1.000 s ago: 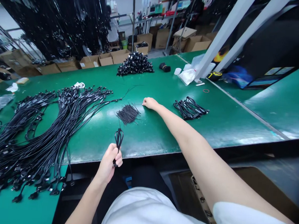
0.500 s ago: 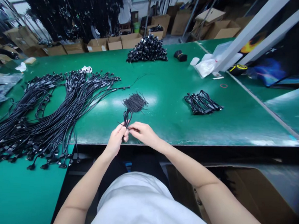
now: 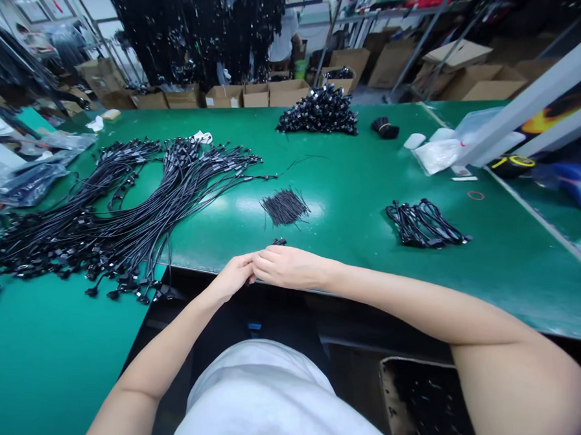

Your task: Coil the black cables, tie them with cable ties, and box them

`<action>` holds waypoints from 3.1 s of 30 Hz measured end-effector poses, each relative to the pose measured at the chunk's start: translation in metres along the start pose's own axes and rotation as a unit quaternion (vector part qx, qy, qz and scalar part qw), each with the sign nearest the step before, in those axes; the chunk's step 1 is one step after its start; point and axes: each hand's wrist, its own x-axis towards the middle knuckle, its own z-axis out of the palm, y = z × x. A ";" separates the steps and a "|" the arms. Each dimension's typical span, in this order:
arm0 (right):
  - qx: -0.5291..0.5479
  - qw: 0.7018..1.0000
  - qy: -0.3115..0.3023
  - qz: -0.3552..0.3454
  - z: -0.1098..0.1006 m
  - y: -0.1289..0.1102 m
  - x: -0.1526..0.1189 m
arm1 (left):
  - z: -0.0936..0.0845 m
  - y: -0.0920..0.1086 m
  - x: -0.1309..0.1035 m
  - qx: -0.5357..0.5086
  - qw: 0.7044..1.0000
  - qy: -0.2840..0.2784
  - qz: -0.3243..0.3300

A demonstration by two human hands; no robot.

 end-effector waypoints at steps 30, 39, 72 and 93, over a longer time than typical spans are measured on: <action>0.579 0.581 0.198 0.536 0.034 -0.009 0.000 | 0.006 0.014 0.008 0.108 0.947 0.192 0.232; 0.289 0.855 0.110 0.416 0.024 -0.020 -0.010 | 0.000 -0.006 0.020 -0.193 0.980 0.037 -0.006; 0.425 0.660 0.195 0.588 0.030 -0.029 -0.036 | 0.028 0.003 0.028 -0.107 0.986 0.103 0.071; -0.026 0.588 -0.067 0.806 -0.005 0.051 -0.308 | -0.104 -0.034 -0.022 0.439 0.848 0.289 0.069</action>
